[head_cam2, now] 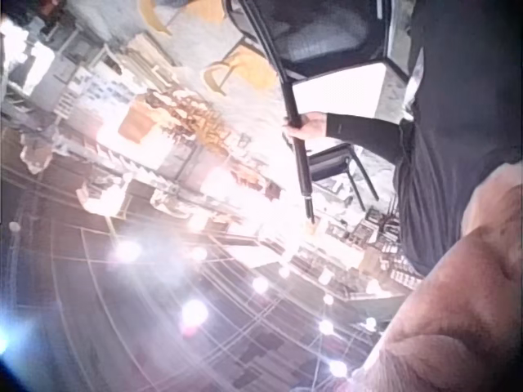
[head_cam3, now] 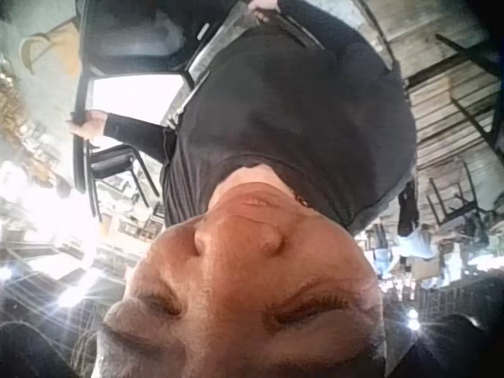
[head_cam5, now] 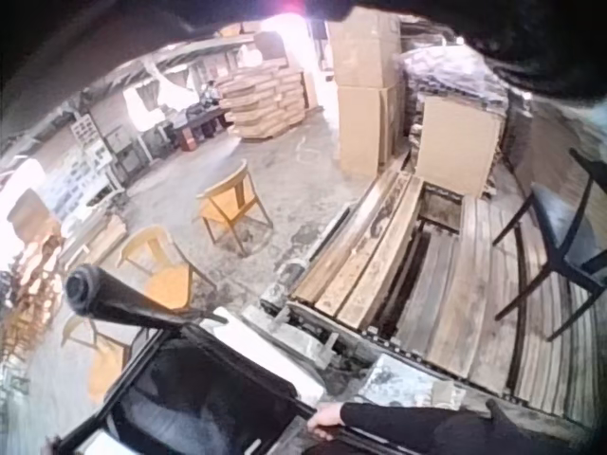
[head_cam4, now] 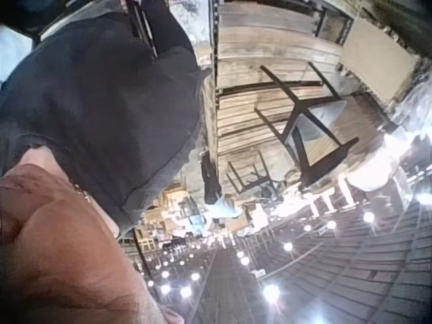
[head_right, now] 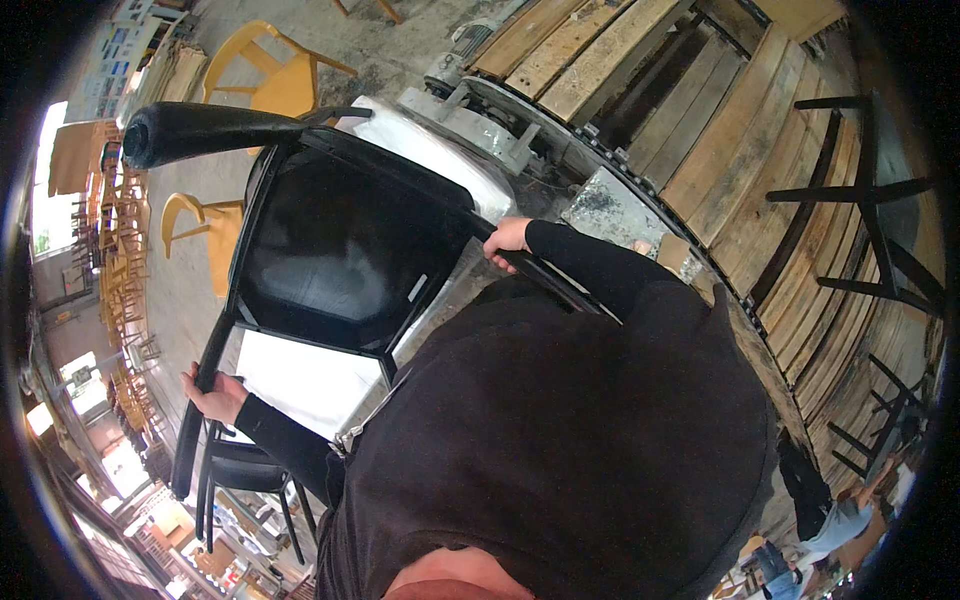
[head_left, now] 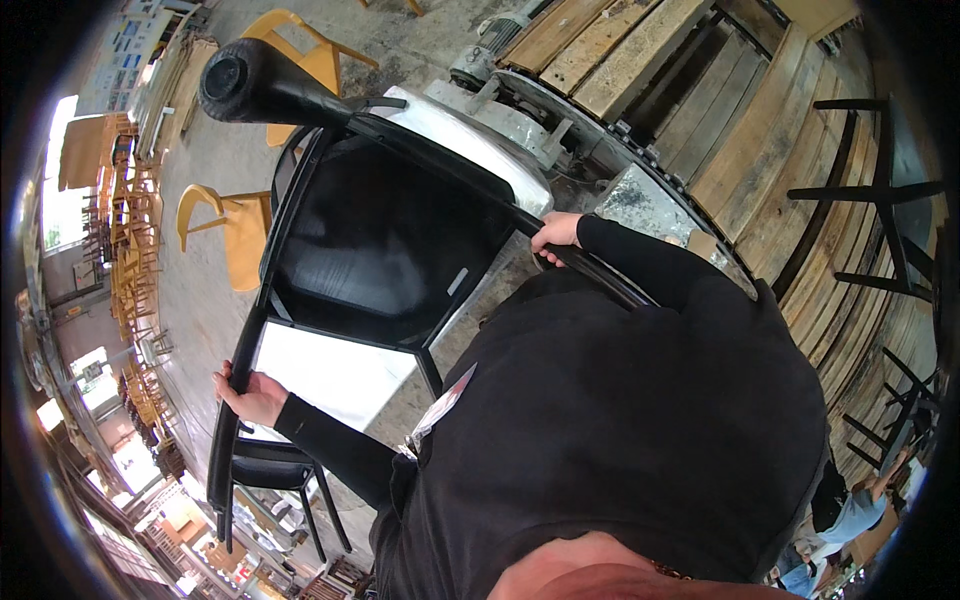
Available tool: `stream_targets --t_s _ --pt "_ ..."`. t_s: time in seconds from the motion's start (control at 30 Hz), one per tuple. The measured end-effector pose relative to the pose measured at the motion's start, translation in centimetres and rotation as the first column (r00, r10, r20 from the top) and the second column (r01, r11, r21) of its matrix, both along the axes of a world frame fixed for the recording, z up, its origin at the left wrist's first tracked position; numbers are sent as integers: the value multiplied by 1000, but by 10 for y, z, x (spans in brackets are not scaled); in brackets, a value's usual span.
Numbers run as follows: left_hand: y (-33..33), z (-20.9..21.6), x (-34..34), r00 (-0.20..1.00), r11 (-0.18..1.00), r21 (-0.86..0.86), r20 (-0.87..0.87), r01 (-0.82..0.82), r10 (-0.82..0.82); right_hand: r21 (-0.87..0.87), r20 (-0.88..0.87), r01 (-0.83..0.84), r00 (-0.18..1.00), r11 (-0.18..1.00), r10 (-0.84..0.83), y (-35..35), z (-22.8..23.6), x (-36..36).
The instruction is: The person picks up a black chair, places it on a white surface, and wipes the chair with a cloth. The person cleans the seat, backrest, and legs of the chair, then sets it aside.
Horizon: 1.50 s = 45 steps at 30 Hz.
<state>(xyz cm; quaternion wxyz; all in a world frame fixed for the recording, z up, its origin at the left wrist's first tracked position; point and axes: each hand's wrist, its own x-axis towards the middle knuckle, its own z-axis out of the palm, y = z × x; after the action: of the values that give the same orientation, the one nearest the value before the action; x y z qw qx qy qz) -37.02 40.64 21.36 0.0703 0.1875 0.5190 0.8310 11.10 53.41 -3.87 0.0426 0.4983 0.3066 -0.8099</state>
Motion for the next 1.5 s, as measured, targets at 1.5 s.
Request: stream_targets --t_s 1.5 --pt "-57 47 38 977 969 -170 -91 177 -195 77 24 27 999 997 -29 -36 17 13"
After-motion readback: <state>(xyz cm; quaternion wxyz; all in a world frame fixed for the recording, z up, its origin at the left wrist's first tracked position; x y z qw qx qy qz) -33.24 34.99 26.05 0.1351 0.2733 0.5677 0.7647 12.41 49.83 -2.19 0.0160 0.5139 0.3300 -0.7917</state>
